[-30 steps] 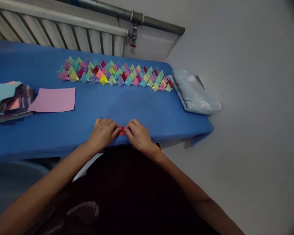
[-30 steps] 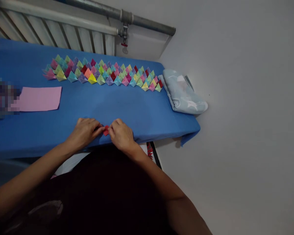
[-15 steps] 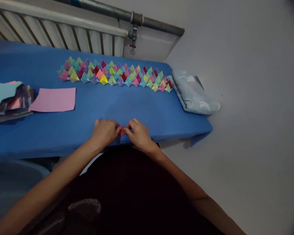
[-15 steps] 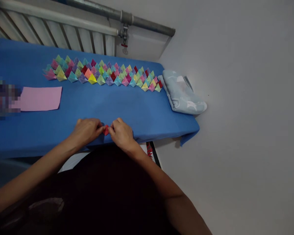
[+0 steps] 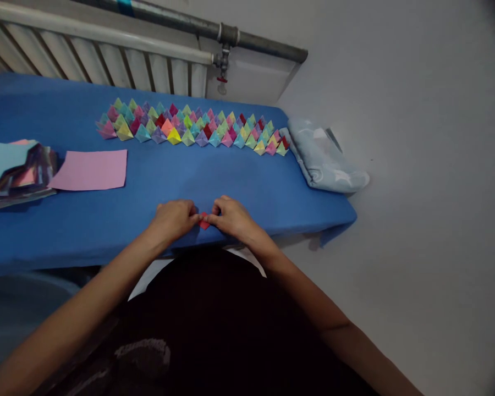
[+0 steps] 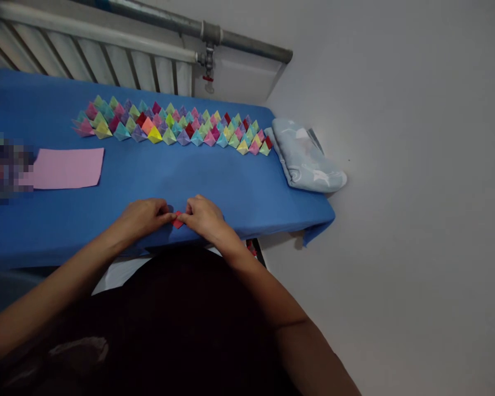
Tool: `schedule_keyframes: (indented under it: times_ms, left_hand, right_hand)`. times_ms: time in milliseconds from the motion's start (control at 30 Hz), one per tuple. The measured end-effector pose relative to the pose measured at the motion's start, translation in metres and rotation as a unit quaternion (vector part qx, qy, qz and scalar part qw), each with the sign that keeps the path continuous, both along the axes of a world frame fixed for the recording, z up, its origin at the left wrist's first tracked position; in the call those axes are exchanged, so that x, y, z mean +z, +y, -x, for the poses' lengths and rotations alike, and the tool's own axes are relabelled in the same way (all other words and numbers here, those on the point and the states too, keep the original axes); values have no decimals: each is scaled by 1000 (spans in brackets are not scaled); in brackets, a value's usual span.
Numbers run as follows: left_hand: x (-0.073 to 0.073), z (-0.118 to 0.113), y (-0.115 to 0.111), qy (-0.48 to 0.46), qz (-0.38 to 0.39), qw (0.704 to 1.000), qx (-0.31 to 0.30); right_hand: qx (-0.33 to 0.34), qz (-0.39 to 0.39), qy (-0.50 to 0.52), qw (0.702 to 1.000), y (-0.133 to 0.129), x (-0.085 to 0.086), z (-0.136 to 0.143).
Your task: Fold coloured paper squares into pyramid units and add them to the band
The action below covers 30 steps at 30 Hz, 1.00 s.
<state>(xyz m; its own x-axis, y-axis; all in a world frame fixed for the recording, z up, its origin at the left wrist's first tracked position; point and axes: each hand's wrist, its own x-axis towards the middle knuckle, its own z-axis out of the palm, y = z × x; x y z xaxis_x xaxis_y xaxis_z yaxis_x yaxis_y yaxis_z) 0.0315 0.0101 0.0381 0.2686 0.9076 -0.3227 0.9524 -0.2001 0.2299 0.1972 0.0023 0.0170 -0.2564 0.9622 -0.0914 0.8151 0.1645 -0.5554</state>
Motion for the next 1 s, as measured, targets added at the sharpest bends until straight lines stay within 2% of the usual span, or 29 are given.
schedule_keyframes:
  times_ms: [167,267,500,733,1000]
  left_hand:
    - [3,9,28,5,56,995,-78]
    - [5,8,37,21,72,993,-87]
    - [12,8,35,34,91,989,-111]
    - [7,15,42,-1,114,984,-140]
    - [5,16,45,-16,122,982,-141]
  right_hand:
    - [9,23,-10,1000,9,5,0]
    - [19,31,-17,999,12,7,0]
    - [20,44,21,999,14,5,-6]
    - [4,73,74,995,13,4,-11]
    - [22,33,25,999,11,3,-6]
